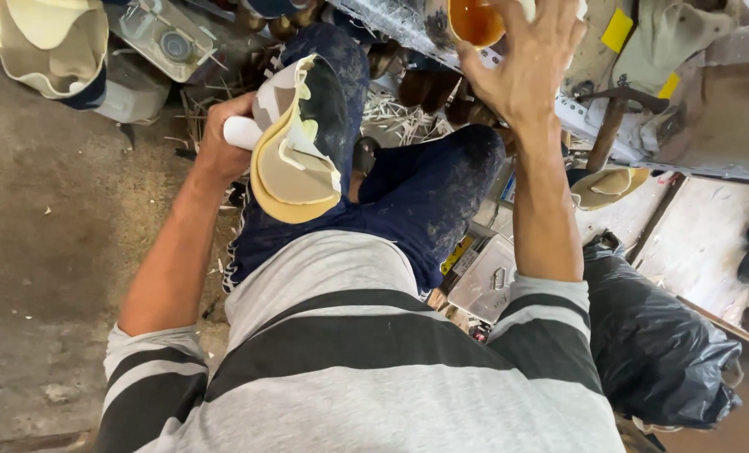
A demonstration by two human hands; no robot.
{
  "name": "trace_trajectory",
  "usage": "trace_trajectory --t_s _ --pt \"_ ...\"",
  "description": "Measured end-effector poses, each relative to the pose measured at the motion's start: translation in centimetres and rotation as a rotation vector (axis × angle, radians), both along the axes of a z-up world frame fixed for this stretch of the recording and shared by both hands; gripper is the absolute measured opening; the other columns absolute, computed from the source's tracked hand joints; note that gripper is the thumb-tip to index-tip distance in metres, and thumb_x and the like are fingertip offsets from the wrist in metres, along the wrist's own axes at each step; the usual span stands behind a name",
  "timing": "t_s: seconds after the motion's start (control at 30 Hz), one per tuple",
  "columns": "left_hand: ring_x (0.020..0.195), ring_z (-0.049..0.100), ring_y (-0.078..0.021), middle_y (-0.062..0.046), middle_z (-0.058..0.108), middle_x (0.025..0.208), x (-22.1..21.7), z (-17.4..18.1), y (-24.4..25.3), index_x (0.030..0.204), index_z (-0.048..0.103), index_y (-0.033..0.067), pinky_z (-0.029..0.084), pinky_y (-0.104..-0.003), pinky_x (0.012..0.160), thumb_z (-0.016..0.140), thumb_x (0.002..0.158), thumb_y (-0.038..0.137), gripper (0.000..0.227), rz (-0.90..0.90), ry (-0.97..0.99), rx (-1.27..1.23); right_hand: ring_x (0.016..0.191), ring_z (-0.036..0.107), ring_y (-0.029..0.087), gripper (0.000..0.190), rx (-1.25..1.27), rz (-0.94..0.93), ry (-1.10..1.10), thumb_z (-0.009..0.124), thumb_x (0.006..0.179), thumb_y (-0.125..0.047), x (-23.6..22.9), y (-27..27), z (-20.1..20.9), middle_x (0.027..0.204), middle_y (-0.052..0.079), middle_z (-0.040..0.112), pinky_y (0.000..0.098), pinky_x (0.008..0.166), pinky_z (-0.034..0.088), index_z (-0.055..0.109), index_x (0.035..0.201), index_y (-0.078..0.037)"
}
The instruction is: Applying glue to the edges of shoe upper components and folding them by hand.
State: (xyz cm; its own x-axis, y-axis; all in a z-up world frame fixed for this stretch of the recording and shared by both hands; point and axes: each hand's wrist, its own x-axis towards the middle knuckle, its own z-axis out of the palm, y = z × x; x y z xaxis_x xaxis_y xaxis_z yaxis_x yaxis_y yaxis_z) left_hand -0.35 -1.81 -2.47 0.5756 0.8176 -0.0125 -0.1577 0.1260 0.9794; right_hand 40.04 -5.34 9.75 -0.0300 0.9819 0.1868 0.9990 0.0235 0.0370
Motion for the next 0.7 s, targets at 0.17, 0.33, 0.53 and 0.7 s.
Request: trace_trajectory --t_s 0.17,0.33,0.53,0.7 --pt "0.109 0.068 -0.0189 -0.011 0.071 0.122 0.4 0.4 0.9 0.127 0.066 -0.0003 0.061 -0.035 0.088 0.081 0.092 0.014 0.041 -0.035 -0.097 0.014 0.120 0.054 0.034 0.051 -0.162 -0.002 -0.337 0.081 0.095 -0.040 0.7 -5.5 0.5 0.125 0.014 0.069 0.0543 0.100 0.034 0.068 0.136 -0.013" --pt "0.096 0.064 -0.0132 -0.005 0.071 0.108 0.3 -1.3 1.9 0.114 0.070 0.0020 0.055 -0.032 0.075 0.077 0.095 0.008 0.022 -0.095 -0.014 0.026 0.114 0.061 0.033 0.039 -0.054 0.259 0.359 0.046 0.111 -0.032 -6.2 -5.7 1.4 0.123 0.020 0.068 0.0510 0.096 0.047 0.066 0.125 -0.002" --pt "0.091 0.057 -0.0072 0.004 0.067 0.102 0.6 -1.1 3.6 0.106 0.070 0.0071 0.049 -0.028 0.074 0.076 0.099 0.015 0.012 -0.200 0.100 -0.041 0.068 0.049 0.017 0.045 -0.253 0.542 0.688 0.051 0.109 -0.010 -8.7 -1.9 -5.1 0.086 0.006 0.057 0.0356 0.063 0.046 0.052 0.154 -0.011" --pt "0.088 0.057 -0.0080 0.004 0.066 0.099 0.4 0.3 3.8 0.105 0.070 0.0081 0.049 -0.028 0.074 0.076 0.098 0.016 0.012 -0.185 0.063 -0.121 0.061 0.041 0.012 0.045 -0.168 0.654 0.680 0.052 0.108 -0.005 -8.6 -2.2 -8.9 0.077 0.001 0.047 0.0307 0.051 0.041 0.057 0.151 -0.015"
